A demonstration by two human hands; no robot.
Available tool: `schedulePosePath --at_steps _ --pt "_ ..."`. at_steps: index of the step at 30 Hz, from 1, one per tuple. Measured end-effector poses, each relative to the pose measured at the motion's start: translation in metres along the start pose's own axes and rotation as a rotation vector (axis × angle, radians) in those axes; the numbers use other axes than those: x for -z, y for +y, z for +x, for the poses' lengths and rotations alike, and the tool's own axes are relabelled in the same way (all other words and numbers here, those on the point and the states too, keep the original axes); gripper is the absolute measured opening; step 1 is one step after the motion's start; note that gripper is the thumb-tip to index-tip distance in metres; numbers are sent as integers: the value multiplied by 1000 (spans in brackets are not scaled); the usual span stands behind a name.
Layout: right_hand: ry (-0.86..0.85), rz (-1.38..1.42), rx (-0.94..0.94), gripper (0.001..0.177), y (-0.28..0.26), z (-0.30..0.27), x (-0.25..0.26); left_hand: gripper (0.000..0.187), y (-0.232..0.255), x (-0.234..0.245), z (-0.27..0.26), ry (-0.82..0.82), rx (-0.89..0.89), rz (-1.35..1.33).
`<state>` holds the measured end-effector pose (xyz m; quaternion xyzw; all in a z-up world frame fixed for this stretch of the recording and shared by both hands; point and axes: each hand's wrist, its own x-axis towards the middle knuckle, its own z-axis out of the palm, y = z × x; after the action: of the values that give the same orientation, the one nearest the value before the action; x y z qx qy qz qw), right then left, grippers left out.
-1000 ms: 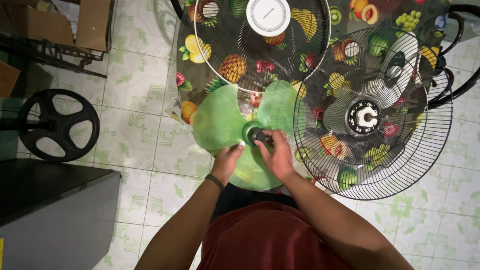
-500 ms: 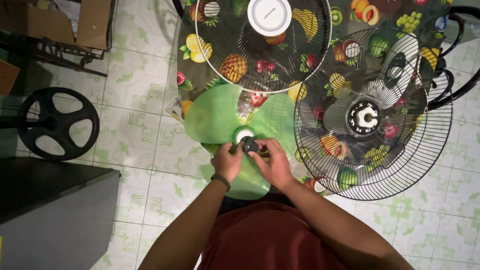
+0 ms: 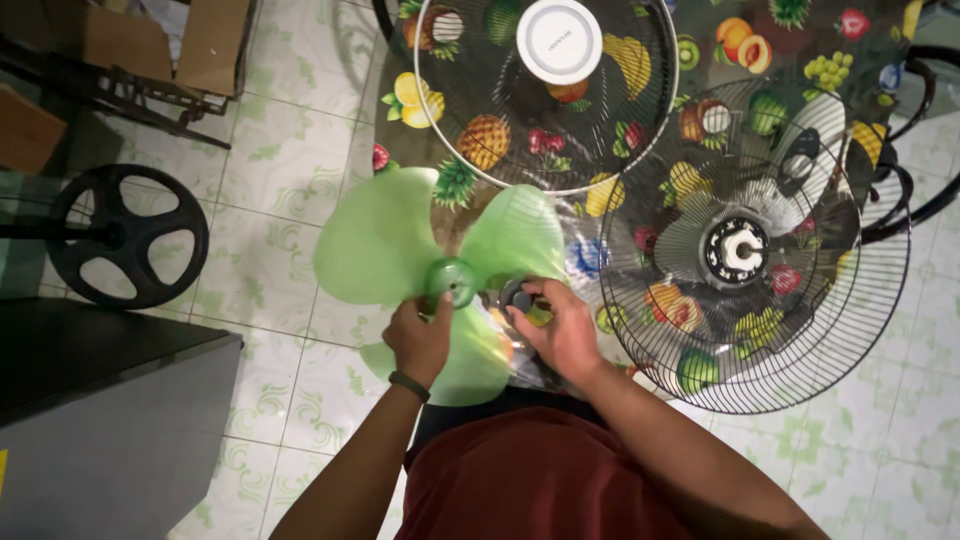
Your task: The person assembles an electric fan by hand. They attach the green fan blades to the motor hub, secure them with a nut, and then place the front wire cage over the blades, aligning and locking it into place.
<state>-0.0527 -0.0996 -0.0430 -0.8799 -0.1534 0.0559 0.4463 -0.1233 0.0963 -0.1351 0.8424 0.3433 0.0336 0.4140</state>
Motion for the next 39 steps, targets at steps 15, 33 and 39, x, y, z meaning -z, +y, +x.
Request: schedulePosePath --at_steps 15,33,39 --pt "-34 -167 -29 37 29 13 -14 48 -23 20 1 199 103 -49" --pt "1 150 -128 26 62 14 -26 43 7 45 3 222 103 -112" --pt "27 368 -223 51 55 50 -34 43 9 47 1 226 15 -70"
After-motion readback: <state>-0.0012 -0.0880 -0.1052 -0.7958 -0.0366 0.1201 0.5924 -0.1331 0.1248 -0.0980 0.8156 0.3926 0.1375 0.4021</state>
